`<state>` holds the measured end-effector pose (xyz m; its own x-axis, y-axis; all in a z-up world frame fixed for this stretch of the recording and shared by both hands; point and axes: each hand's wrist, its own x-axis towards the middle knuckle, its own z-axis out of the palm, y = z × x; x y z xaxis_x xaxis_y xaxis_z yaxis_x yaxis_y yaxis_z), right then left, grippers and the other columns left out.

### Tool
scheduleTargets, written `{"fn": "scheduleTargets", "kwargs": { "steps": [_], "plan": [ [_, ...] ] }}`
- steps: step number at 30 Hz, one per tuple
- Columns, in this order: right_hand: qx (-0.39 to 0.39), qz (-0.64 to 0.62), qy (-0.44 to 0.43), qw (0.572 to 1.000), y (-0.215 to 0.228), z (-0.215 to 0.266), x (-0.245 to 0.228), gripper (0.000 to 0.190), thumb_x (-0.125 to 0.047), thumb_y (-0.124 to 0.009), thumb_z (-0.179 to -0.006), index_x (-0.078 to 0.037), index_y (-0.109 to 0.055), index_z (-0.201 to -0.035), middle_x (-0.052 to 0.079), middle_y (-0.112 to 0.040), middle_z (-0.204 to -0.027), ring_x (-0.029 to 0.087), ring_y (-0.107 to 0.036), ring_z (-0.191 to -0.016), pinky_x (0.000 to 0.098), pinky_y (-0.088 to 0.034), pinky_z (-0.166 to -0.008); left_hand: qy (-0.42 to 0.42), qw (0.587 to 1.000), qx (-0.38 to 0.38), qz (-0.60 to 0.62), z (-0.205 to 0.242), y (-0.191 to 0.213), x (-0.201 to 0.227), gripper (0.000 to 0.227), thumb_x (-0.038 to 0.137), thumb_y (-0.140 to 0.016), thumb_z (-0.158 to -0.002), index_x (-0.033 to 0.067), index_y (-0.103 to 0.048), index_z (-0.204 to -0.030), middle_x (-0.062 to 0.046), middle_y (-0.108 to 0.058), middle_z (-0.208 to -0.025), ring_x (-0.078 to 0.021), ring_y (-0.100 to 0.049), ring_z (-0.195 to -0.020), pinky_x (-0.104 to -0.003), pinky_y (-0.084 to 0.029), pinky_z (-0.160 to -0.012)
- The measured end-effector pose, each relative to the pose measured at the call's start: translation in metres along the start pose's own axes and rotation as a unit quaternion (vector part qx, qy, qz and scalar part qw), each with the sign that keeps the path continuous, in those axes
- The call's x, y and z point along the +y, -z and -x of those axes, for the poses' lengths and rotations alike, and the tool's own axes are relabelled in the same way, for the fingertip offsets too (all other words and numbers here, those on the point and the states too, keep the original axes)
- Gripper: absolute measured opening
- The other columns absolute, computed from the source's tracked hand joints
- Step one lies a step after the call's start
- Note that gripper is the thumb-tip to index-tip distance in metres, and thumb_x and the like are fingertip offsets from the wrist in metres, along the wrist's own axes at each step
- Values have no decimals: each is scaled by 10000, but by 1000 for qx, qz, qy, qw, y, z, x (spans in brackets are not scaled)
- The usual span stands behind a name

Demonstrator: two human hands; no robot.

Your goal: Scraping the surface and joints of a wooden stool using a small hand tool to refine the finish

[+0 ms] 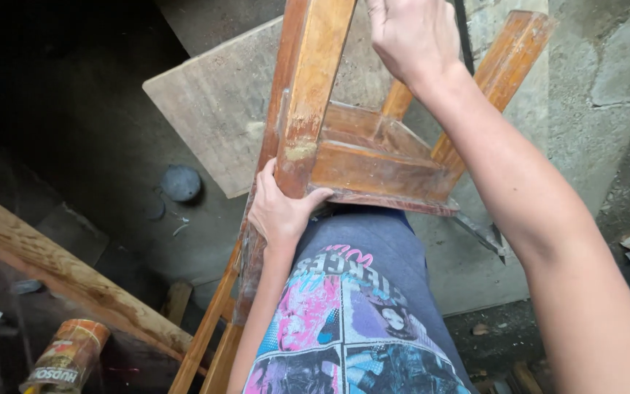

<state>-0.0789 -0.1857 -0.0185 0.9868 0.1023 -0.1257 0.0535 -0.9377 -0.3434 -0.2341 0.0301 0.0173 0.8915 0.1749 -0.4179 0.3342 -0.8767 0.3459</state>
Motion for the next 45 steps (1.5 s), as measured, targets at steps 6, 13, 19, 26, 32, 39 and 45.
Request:
{"fn": "scheduleTargets", "kwargs": {
  "steps": [6, 13, 19, 26, 32, 39, 45],
  "plan": [
    [-129, -7, 31, 991, -2, 68, -33, 310, -253, -396, -982, -48, -412, -749, -20, -357, -433, 127, -325, -257, 286, -300, -168, 4, 999, 34, -6, 1, -7, 0, 945, 773, -479, -416, 105, -489, -1084, -48, -595, -969, -308, -595, -798, -448, -421, -540],
    [-119, 78, 97, 985, -15, 90, -39, 196, -314, -431, -832, -129, -413, -770, 82, -518, -464, 329, -527, -396, 433, -370, -299, 85, 996, -20, 20, 3, -1, 1, 996, 732, -594, -365, 145, -365, -1137, -131, -612, -960, -367, -575, -804, -470, -397, -598],
    [-37, 6, -77, 996, 9, -6, -9, 340, -358, -364, -917, -56, -463, -796, 260, -556, -614, 498, -526, -562, 565, -392, -469, 79, 997, 0, 14, 6, -3, -3, 1009, 757, -573, -362, 148, -357, -1137, -146, -628, -852, -394, -572, -737, -487, -385, -560],
    [-161, 24, 24, 986, 19, 50, -62, 297, -371, -348, -891, -113, -433, -770, 194, -560, -532, 385, -611, -569, 475, -475, -519, 92, 991, -41, 85, 1, 5, -5, 1044, 632, -710, -388, 146, -309, -1221, -42, -613, -898, -295, -604, -815, -484, -453, -701],
    [-213, 9, 109, 971, 26, 78, -90, 215, -278, -418, -853, -96, -470, -752, 230, -571, -545, 387, -613, -577, 477, -479, -546, 98, 989, -58, 100, 4, 13, -4, 1055, 644, -699, -415, 142, -271, -1239, -65, -593, -942, -311, -594, -853, -474, -442, -747],
    [-30, 130, -33, 991, -12, -27, -8, 369, -434, -338, -897, -110, -471, -784, 163, -569, -559, 382, -613, -541, 483, -475, -489, 76, 989, -51, 120, 4, 20, -2, 1065, 656, -689, -427, 114, -262, -1238, -85, -585, -957, -319, -592, -860, -467, -438, -749],
    [-61, 208, 12, 976, -18, 32, -44, 240, -273, -426, -842, -74, -480, -964, 161, -589, -568, 331, -630, -565, 451, -490, -510, 52, 988, -35, 139, 5, 21, -6, 1092, 717, -648, -423, 84, -265, -1226, -159, -605, -872, -337, -603, -818, -454, -455, -710]
  ]
}}
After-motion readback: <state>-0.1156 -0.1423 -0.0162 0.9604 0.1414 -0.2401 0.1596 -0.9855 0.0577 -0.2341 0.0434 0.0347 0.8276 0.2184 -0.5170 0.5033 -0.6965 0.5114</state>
